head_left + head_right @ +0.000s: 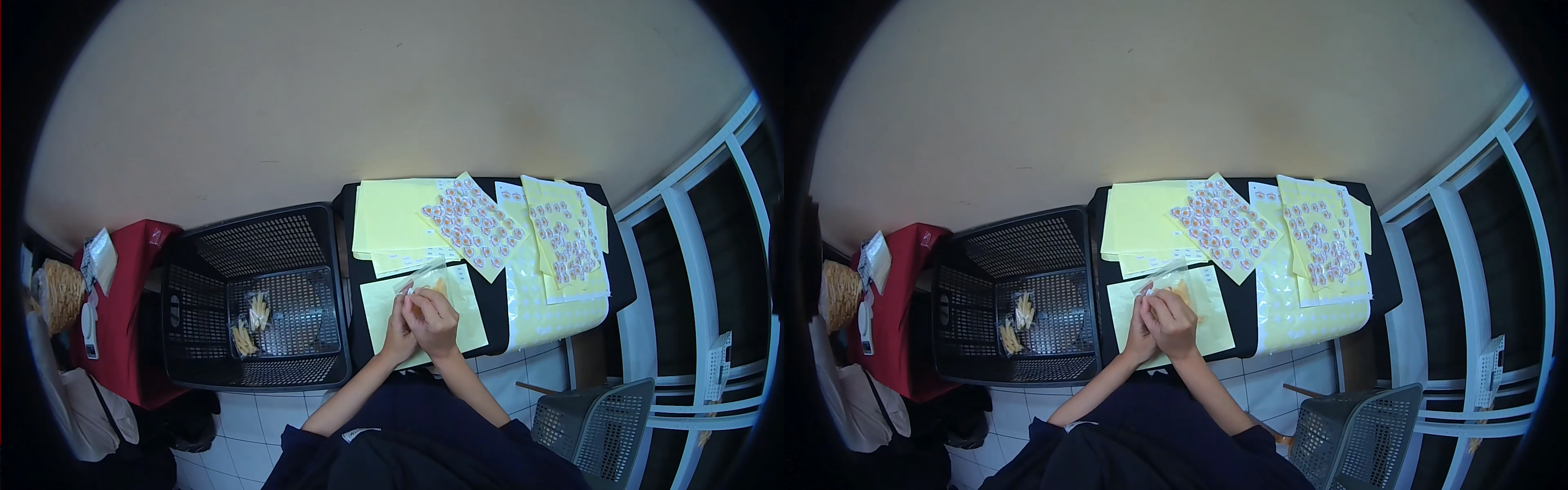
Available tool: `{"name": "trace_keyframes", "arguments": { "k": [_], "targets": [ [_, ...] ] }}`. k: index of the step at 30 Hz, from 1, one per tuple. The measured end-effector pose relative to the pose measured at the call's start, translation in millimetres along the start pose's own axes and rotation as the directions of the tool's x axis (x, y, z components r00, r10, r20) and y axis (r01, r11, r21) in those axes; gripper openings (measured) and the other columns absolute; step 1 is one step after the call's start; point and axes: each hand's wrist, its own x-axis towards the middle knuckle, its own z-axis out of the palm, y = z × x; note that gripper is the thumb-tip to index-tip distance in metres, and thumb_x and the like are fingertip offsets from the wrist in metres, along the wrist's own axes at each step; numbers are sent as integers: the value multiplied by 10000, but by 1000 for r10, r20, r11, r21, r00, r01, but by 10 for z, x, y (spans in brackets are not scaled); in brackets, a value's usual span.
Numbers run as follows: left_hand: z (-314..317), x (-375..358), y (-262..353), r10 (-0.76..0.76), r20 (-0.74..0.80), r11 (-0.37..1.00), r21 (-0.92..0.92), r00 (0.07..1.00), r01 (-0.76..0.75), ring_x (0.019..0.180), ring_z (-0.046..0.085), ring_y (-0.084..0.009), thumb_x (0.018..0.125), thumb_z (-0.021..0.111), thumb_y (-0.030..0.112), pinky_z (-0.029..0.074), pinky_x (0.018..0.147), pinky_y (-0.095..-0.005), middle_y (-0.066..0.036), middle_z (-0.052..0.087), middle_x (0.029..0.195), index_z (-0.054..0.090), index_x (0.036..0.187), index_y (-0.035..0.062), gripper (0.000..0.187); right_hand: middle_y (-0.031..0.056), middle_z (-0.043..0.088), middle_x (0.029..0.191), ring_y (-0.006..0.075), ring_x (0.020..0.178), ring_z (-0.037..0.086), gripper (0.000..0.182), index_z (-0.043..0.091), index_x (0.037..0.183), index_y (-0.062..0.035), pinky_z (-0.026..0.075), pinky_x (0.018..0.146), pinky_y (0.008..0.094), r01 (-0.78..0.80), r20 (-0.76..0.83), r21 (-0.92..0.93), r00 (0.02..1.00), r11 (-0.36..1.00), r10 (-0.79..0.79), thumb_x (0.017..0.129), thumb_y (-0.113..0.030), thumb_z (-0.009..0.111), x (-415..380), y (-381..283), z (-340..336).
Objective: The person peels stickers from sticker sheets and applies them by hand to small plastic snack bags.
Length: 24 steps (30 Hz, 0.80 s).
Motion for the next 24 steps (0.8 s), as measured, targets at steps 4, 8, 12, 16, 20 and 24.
{"name": "trace_keyframes", "arguments": {
  "k": [4,8,12,16,20,24],
  "targets": [
    [17,1,1,62,-29,994,96,998,-59,1034,451,-204,790,533,79,368,857,-282,-144,428,1143,248,1262,21,554,86,582,750,222,691,588,128,590,710,-14,483,601,292,12,-5,-19,1000,1000,-12,606,-19,665,12,-1,8],
    [16,6,34,34,-18,998,44,999,-33,1043,451,-226,787,537,84,366,862,-294,-151,432,1141,260,1254,16,547,83,578,746,222,687,581,128,589,706,-18,477,601,294,1,-9,-13,1000,1000,-1,604,-20,666,20,-18,7],
    [12,10,44,33,-5,999,14,999,-33,1064,438,-235,775,551,89,359,873,-303,-154,421,1156,271,1243,9,551,81,572,733,227,678,574,120,582,686,-24,473,598,300,-17,-10,-12,1000,1000,17,603,-25,669,23,-20,25],
    [6,-3,-30,66,-3,996,65,998,-65,1076,430,-244,770,550,89,355,881,-310,-157,415,1164,273,1239,5,551,78,567,723,233,683,567,111,574,668,-30,467,606,311,-51,-11,-29,999,998,51,607,-32,667,22,-28,33],
    [-6,-15,-44,67,8,989,131,998,-68,1088,424,-251,766,542,75,350,889,-316,-162,409,1171,271,1240,3,551,75,565,724,232,690,563,111,580,674,-30,465,613,312,-54,-4,-26,999,998,54,607,-36,668,33,-43,26],
    [-12,-26,-139,40,33,998,49,999,-41,1114,390,-220,796,536,94,310,937,-310,-146,366,1205,201,1282,20,595,69,561,725,231,698,556,119,599,701,-31,464,618,314,-48,27,-17,998,999,48,607,-47,672,32,-55,5]
  ]
}}
